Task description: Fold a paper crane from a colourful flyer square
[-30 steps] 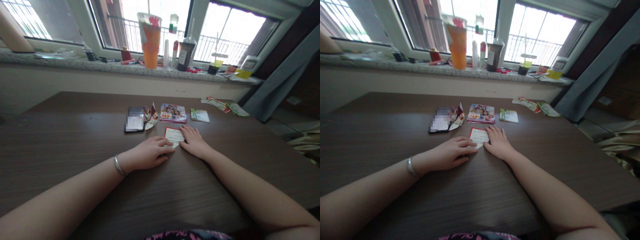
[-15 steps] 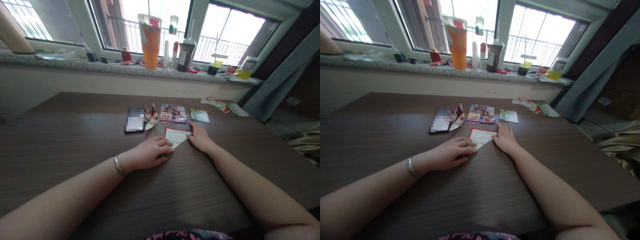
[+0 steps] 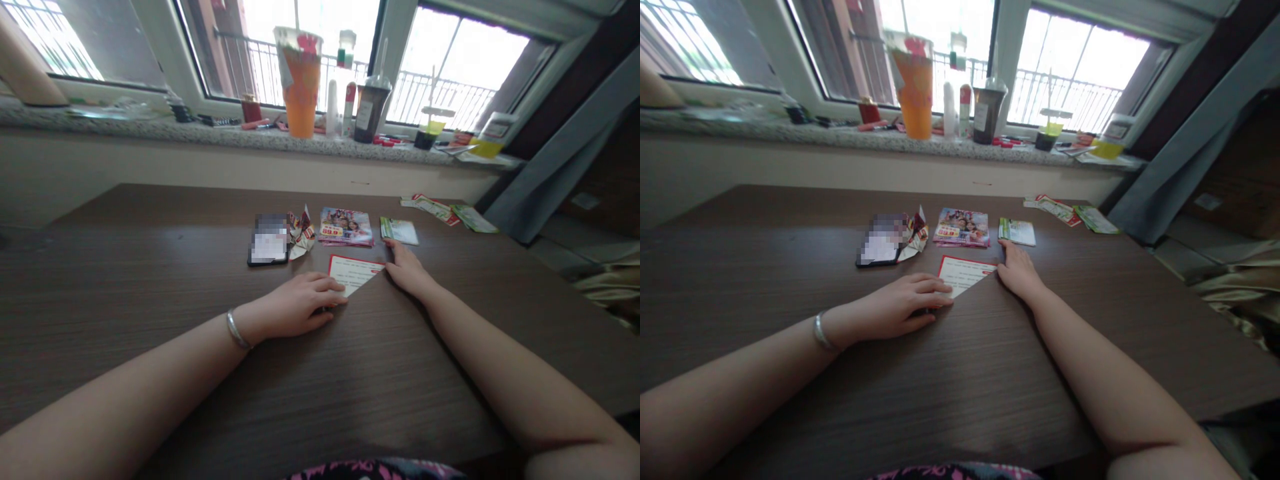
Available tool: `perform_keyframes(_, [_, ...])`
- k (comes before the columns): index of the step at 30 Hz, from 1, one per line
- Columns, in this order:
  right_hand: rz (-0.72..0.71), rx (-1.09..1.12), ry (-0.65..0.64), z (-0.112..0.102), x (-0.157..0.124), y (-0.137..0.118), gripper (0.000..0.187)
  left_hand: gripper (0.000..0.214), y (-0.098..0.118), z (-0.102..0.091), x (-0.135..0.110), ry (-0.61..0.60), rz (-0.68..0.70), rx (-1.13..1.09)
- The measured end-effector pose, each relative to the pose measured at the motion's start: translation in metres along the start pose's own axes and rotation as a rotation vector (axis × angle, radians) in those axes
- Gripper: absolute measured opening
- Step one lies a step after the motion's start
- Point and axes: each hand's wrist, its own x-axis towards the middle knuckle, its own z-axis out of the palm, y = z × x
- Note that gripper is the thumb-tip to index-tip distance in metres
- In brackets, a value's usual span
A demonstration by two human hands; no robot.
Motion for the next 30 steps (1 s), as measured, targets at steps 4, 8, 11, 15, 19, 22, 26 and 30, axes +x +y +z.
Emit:
perform_keyframes(4, [0.032, 0.024, 0.039, -0.001, 0.001, 0.004, 0.059, 0.036, 0.001, -0.001, 0.0, 0.005, 0.003, -0.002])
perform_keyframes(8, [0.024, 0.015, 0.057, -0.001, 0.002, 0.007, 0.053, 0.023, 0.002, -0.003, 0.001, 0.017, -0.023, 0.023])
perform_keyframes(11, [-0.058, 0.017, 0.053, -0.001, 0.0, 0.005, 0.04, 0.013, 0.001, -0.003, 0.003, 0.03, -0.075, 0.108])
perform_keyframes(15, [-0.3, 0.04, -0.008, -0.002, -0.007, -0.005, 0.031, 0.015, -0.001, -0.001, 0.004, 0.045, -0.124, 0.216])
perform_keyframes(19, [-0.485, 0.03, -0.099, -0.004, -0.016, -0.02, 0.037, 0.015, -0.003, 0.002, 0.002, 0.061, -0.165, 0.209])
perform_keyframes(22, [-0.527, 0.026, -0.118, -0.005, -0.022, -0.028, 0.041, 0.025, -0.006, 0.005, 0.0, 0.119, -0.207, 0.178])
perform_keyframes(26, [-0.52, 0.066, -0.128, -0.003, -0.025, -0.032, 0.043, 0.047, -0.01, 0.009, -0.002, 0.17, -0.276, 0.149])
perform_keyframes(30, [-0.5, 0.146, -0.113, -0.001, -0.026, -0.033, 0.044, 0.061, -0.013, 0.01, -0.001, 0.141, -0.347, 0.132])
